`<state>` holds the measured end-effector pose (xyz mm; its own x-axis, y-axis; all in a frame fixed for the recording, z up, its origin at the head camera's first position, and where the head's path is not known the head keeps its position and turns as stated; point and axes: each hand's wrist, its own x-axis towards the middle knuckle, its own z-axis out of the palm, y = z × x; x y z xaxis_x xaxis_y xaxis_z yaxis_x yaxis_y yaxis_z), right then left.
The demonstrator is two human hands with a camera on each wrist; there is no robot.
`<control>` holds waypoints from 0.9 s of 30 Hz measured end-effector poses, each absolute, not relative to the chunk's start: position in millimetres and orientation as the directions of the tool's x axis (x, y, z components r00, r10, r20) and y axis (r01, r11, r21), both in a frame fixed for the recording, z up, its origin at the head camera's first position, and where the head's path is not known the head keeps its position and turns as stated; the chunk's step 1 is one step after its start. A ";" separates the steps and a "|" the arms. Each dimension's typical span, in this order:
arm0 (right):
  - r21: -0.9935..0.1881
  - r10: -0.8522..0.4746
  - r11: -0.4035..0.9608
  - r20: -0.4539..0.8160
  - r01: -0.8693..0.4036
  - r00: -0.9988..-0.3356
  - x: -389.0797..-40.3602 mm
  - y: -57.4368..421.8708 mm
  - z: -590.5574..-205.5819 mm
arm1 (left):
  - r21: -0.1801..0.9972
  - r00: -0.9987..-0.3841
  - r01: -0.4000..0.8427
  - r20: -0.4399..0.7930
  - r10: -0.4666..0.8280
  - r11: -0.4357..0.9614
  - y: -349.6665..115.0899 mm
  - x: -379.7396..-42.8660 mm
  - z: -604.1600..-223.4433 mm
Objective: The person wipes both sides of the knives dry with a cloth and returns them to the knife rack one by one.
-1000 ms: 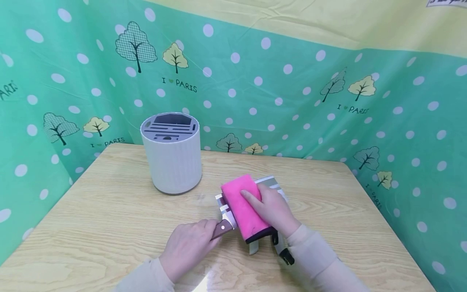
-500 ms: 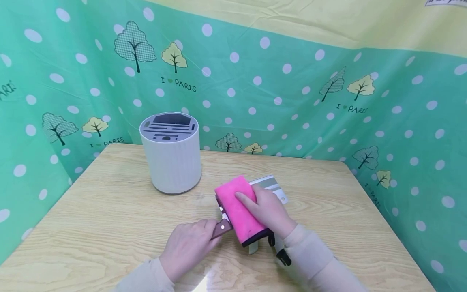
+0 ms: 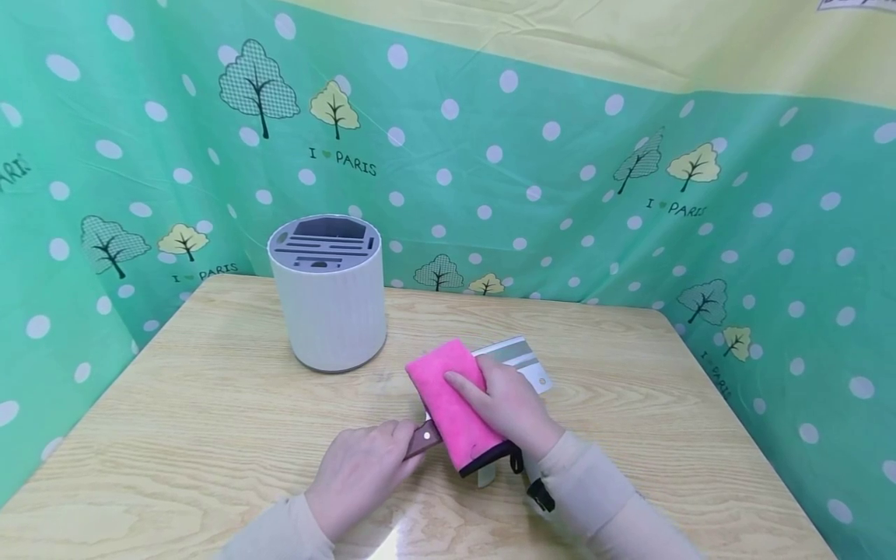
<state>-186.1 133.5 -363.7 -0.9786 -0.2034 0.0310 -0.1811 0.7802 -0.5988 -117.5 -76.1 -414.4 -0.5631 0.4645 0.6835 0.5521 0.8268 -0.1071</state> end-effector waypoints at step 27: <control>-0.519 -0.178 0.835 0.066 -0.186 -0.982 -190.8 141.7 -360.4 | -0.101 -0.562 0.554 0.687 0.461 0.826 -73.4 -118.2 -413.1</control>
<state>-190.8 141.7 -360.4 -0.9818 -0.1777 0.0665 -0.1861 0.8346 -0.5185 -118.2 -73.4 -413.1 -0.5620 0.4606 0.6870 0.5541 0.8263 -0.1007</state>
